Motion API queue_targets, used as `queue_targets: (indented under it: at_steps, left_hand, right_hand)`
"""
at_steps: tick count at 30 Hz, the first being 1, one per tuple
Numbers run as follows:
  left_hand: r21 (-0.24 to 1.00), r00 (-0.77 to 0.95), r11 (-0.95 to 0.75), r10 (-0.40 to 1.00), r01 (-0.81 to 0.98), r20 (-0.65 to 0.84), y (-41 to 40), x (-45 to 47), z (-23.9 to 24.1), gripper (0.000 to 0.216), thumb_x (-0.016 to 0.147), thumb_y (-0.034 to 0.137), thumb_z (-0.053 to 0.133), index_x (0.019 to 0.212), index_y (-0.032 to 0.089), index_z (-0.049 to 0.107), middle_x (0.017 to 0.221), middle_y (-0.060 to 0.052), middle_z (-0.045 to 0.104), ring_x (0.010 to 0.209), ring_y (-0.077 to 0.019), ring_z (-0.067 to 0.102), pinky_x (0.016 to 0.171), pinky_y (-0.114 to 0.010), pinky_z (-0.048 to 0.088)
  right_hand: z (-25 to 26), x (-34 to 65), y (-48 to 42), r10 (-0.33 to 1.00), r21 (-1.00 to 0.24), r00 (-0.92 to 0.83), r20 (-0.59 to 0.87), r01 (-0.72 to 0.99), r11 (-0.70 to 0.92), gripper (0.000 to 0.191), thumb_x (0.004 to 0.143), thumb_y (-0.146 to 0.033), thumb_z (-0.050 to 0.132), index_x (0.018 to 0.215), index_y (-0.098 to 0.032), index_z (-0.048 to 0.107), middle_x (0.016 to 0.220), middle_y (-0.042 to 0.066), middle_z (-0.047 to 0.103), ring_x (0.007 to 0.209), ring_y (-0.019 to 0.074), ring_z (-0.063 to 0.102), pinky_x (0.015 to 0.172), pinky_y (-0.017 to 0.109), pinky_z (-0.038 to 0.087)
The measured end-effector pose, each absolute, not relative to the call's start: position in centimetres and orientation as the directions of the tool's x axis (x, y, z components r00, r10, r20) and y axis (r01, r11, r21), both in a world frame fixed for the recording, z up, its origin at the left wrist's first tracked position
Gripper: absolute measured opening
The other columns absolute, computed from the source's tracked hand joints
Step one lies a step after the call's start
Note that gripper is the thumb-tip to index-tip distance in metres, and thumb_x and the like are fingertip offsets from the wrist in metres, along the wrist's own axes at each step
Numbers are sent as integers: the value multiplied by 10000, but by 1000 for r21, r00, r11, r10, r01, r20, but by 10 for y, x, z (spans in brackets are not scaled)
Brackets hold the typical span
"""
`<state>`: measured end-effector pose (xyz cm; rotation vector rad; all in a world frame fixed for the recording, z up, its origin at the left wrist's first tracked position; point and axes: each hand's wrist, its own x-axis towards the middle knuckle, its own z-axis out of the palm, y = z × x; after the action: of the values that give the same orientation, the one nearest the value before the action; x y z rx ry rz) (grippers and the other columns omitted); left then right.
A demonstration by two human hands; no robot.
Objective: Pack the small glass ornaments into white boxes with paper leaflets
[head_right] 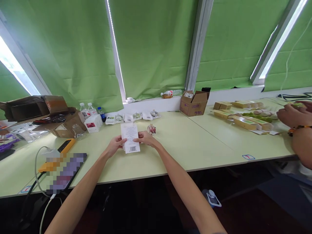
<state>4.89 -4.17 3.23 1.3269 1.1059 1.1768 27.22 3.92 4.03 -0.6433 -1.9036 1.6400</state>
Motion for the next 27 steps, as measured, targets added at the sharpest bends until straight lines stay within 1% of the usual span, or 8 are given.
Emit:
queue_targets:
  at_steps: [4, 9, 12, 16, 19, 22, 27]
  left_hand:
    - [997, 98, -72, 993, -2, 72, -42, 48, 31, 507, 733, 514, 712, 1082, 153, 639, 1123, -137, 688, 952, -271, 668, 792, -399, 531]
    - [998, 184, -30, 982, -47, 38, -43, 48, 30, 547, 772, 495, 685, 1201, 166, 602, 1111, -146, 690, 959, -284, 675, 807, -423, 537]
    - [998, 197, -24, 980, -53, 34, -43, 48, 29, 556, 777, 466, 694, 1224, 151, 589, 1127, -160, 683, 983, -293, 670, 820, -429, 538]
    - [998, 181, -39, 982, -39, 46, -42, 47, 29, 557, 770, 466, 701, 1218, 154, 593, 1157, -156, 672, 984, -291, 668, 819, -424, 540]
    - [999, 161, -44, 986, -32, 49, -41, 47, 29, 559, 768, 478, 698, 1220, 166, 593, 1169, -148, 668, 976, -287, 668, 783, -410, 550]
    - [999, 152, -42, 987, -23, 45, -41, 46, 28, 565, 767, 493, 693, 1222, 174, 592, 1168, -146, 668, 949, -283, 673, 731, -391, 558]
    - [999, 150, -33, 988, 4, 32, -41, 46, 26, 585, 763, 513, 688, 1234, 182, 589, 1105, -139, 691, 836, -252, 687, 648, -352, 548]
  right_hand:
    - [39, 271, 40, 685, -989, -724, 84, 20, 143, 493, 660, -401, 814, 1072, -157, 699, 1013, 91, 727, 946, 248, 670, 856, 395, 541]
    - [41, 272, 39, 706, -990, -702, 99, 1, 140, 470, 676, -401, 805, 1062, -152, 702, 986, 95, 730, 923, 240, 676, 818, 368, 555]
    - [42, 272, 36, 710, -989, -695, 117, -20, 144, 477, 692, -403, 795, 1085, -154, 690, 1005, 96, 726, 932, 236, 674, 823, 360, 554]
    - [43, 272, 33, 693, -991, -714, 99, -8, 133, 519, 655, -372, 824, 1109, -171, 678, 1032, 90, 720, 948, 243, 671, 823, 365, 557]
    - [43, 271, 32, 662, -993, -746, 73, 9, 119, 524, 633, -343, 840, 1104, -176, 679, 1015, 84, 725, 918, 240, 677, 816, 367, 558]
    - [41, 270, 32, 665, -993, -744, 68, 13, 117, 508, 643, -339, 833, 1100, -178, 680, 1009, 83, 726, 891, 233, 678, 792, 357, 559]
    - [40, 268, 33, 673, -992, -738, 51, 38, 116, 500, 660, -370, 819, 1098, -175, 678, 990, 83, 727, 834, 219, 678, 711, 323, 558]
